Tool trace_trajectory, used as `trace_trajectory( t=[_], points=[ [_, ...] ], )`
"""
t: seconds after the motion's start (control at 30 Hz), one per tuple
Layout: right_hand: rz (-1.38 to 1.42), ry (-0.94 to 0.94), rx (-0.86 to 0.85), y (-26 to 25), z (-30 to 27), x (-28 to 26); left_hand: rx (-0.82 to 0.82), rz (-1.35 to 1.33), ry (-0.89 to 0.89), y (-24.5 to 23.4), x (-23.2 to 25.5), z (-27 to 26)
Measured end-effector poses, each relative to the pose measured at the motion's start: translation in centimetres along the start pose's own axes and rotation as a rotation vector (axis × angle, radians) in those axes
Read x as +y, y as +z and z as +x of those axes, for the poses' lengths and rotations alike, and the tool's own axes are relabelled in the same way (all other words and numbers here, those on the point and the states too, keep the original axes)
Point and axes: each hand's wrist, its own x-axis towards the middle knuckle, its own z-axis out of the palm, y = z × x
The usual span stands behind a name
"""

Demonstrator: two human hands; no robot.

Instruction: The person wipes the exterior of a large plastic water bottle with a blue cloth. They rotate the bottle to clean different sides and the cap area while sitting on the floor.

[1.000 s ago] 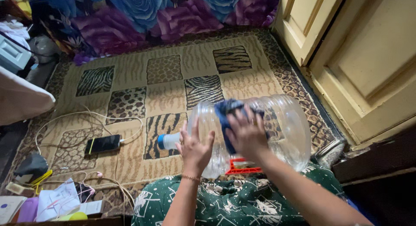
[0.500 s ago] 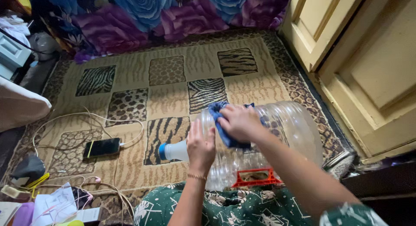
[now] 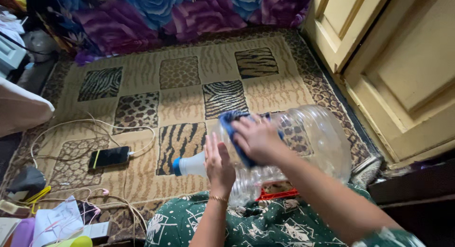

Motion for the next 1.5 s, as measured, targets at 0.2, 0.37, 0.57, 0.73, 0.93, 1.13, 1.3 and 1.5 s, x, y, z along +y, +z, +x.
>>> trace_trajectory(
  t=[0.2,0.37,0.57,0.73,0.93,1.13,1.3,1.5],
  points=[
    [-0.085,-0.23,0.302,0.7,-11.0,-5.7,-0.001,-0.046,0.115,0.9,-0.8,1.7],
    [-0.151,-0.074,0.342,1.9,-4.6,-4.3,0.016,-0.071,0.29,0.3,-1.5,1.2],
    [0.094,0.361,-0.37,1.1,10.2,3.2,0.048,0.013,0.315,0.2,-0.5,-0.6],
    [0.107,0.289,-0.343,1.2,11.3,5.4,-0.008,0.141,0.17,-0.3,1.0,-1.1],
    [-0.077,0.025,0.151,-1.4,-0.9,1.6,-0.088,0.32,0.03,-0.5,3.3,0.3],
    [-0.137,0.0,0.412,-1.0,-14.0,-0.7,-0.012,0.521,-0.036,1.6,5.4,2.1],
    [-0.187,0.205,0.417,-0.6,-14.0,4.3,0.047,0.42,0.175,1.3,4.0,2.1],
    [-0.093,0.608,-0.133,-5.3,-1.9,14.9,0.003,0.416,0.106,0.7,4.0,0.6]
  ],
)
